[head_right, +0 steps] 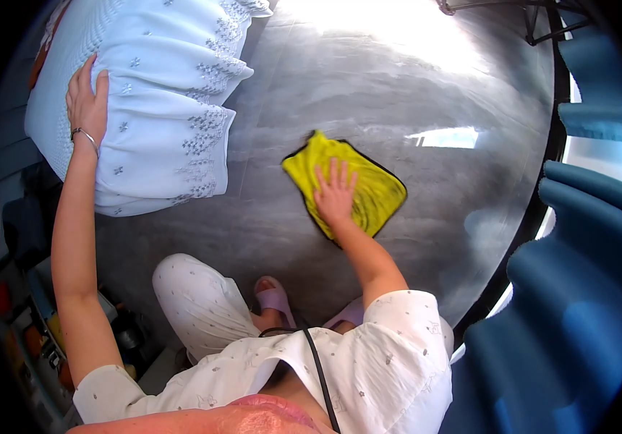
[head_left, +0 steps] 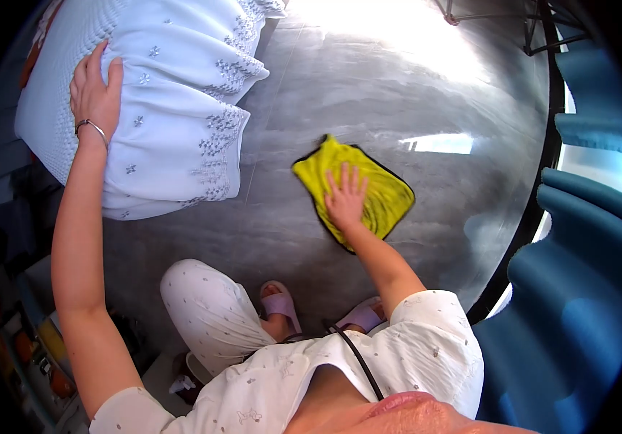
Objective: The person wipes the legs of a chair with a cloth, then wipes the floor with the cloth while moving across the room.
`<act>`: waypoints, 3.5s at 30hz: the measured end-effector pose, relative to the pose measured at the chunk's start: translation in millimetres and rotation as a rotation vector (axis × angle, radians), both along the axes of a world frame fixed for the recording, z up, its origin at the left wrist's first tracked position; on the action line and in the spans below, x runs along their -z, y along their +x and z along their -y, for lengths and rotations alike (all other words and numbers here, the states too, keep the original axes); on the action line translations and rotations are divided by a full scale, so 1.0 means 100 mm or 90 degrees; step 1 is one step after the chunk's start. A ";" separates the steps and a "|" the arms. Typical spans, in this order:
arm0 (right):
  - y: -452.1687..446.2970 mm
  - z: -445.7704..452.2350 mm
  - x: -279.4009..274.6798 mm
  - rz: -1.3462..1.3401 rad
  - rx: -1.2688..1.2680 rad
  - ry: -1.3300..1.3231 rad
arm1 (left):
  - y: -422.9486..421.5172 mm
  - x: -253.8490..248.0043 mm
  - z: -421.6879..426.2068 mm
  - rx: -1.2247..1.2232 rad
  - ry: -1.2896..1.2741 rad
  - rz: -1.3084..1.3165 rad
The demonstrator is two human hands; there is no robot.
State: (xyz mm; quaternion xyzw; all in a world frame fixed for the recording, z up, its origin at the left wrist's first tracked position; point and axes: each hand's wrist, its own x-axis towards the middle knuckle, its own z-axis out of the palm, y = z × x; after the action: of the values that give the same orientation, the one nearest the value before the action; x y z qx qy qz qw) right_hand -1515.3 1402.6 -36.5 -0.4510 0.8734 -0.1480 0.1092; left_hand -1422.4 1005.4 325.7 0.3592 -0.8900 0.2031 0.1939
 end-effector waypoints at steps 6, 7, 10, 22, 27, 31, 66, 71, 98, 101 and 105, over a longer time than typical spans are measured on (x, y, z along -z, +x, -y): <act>0.17 1.15 0.06 0.019 -0.244 -0.138 | 0.02 0.02 0.04 0.028 0.007 -0.022; 0.12 1.36 0.08 0.003 -0.280 -0.159 | 0.02 0.02 0.04 0.047 0.008 -0.032; -0.11 2.04 0.14 -0.068 -0.287 -0.137 | 0.03 0.03 0.06 0.055 -0.012 -0.010; -2.04 2.65 0.21 -0.231 -0.009 0.073 | -0.03 -0.01 -0.14 0.067 0.012 -0.017; -3.00 1.90 0.35 -0.206 0.190 0.143 | -0.08 -0.04 -0.26 0.035 0.022 -0.011; -3.47 1.05 0.43 -0.168 0.353 0.132 | -0.10 -0.06 -0.21 0.027 0.024 -0.013; -1.15 -3.41 0.37 0.032 1.194 0.237 | 0.10 0.13 0.71 0.047 -0.034 0.020; -0.78 -3.87 0.48 0.061 1.298 0.187 | 0.11 0.13 0.79 0.040 -0.034 0.028; -3.12 -1.54 0.61 -0.254 0.612 0.088 | 0.20 0.06 0.88 0.037 -0.037 0.066; -2.65 -0.75 0.48 -0.255 0.408 0.110 | 0.18 0.06 0.88 0.047 -0.052 0.077; -1.83 -0.18 0.29 -0.166 0.192 0.019 | 0.15 0.04 0.84 0.052 -0.043 0.079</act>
State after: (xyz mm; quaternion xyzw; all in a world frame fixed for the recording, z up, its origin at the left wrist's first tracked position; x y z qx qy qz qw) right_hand -1698.2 1420.6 -65.4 -0.3288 0.9398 -0.0901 -0.0217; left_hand -1407.6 921.1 321.7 0.3026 -0.9070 0.2465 0.1583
